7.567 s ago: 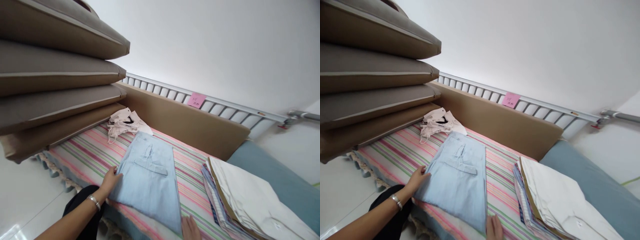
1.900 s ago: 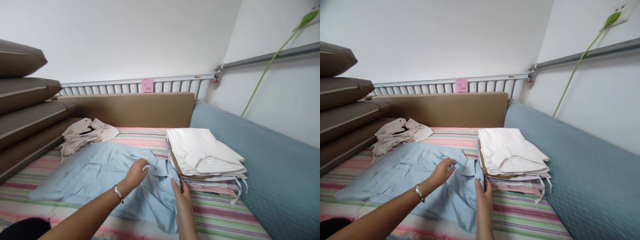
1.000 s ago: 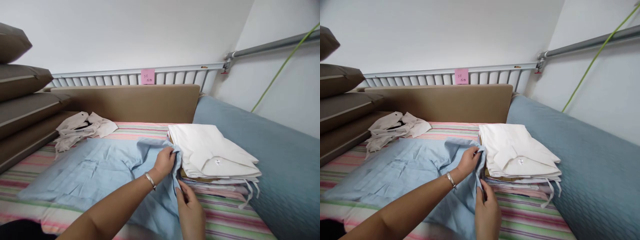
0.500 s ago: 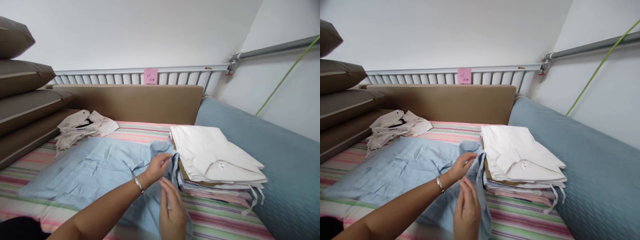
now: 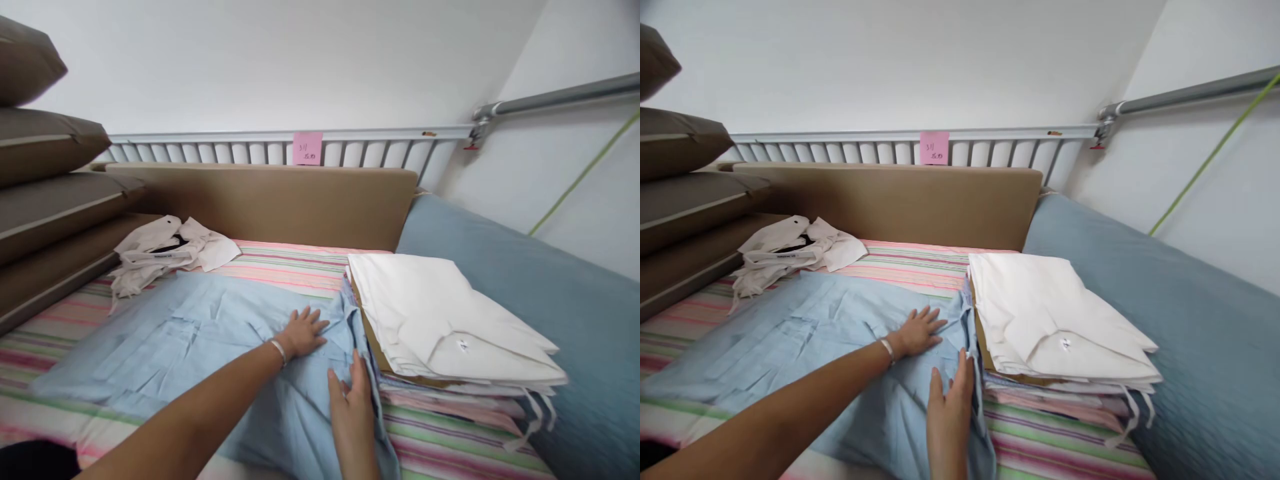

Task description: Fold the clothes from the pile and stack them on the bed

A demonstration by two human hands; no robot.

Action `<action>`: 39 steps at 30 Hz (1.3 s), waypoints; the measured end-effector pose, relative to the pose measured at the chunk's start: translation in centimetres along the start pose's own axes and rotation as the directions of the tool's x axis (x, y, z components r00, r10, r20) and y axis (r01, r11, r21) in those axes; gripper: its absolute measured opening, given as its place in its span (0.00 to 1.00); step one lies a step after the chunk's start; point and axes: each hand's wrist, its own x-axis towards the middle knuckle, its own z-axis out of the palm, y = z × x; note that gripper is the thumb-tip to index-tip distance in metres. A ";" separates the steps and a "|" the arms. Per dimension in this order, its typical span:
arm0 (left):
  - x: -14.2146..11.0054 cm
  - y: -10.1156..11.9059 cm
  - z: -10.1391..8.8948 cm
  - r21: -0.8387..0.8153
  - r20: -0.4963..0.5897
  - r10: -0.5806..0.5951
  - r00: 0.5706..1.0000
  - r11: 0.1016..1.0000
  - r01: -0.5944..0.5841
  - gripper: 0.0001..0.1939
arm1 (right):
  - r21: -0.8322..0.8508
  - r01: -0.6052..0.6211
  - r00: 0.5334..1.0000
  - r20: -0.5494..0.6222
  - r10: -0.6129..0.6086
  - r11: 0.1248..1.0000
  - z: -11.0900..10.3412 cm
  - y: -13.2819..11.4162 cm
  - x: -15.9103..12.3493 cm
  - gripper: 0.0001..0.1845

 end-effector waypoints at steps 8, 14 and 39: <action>-2.6 -0.6 -3.0 -0.045 0.013 0.029 0.999 0.999 -0.029 0.26 | -0.058 -0.071 0.992 0.104 0.077 0.996 0.5 -2.9 -0.1 0.41; -14.4 -12.7 -13.4 0.178 -0.360 -0.516 0.777 0.780 0.600 0.21 | -0.041 -0.108 0.960 0.254 0.115 0.993 1.6 -3.0 -1.0 0.41; -21.8 -24.7 -17.7 0.452 -0.243 -0.394 0.886 0.763 0.463 0.15 | -0.057 0.271 0.883 0.412 -0.225 0.961 11.3 0.5 -5.9 0.27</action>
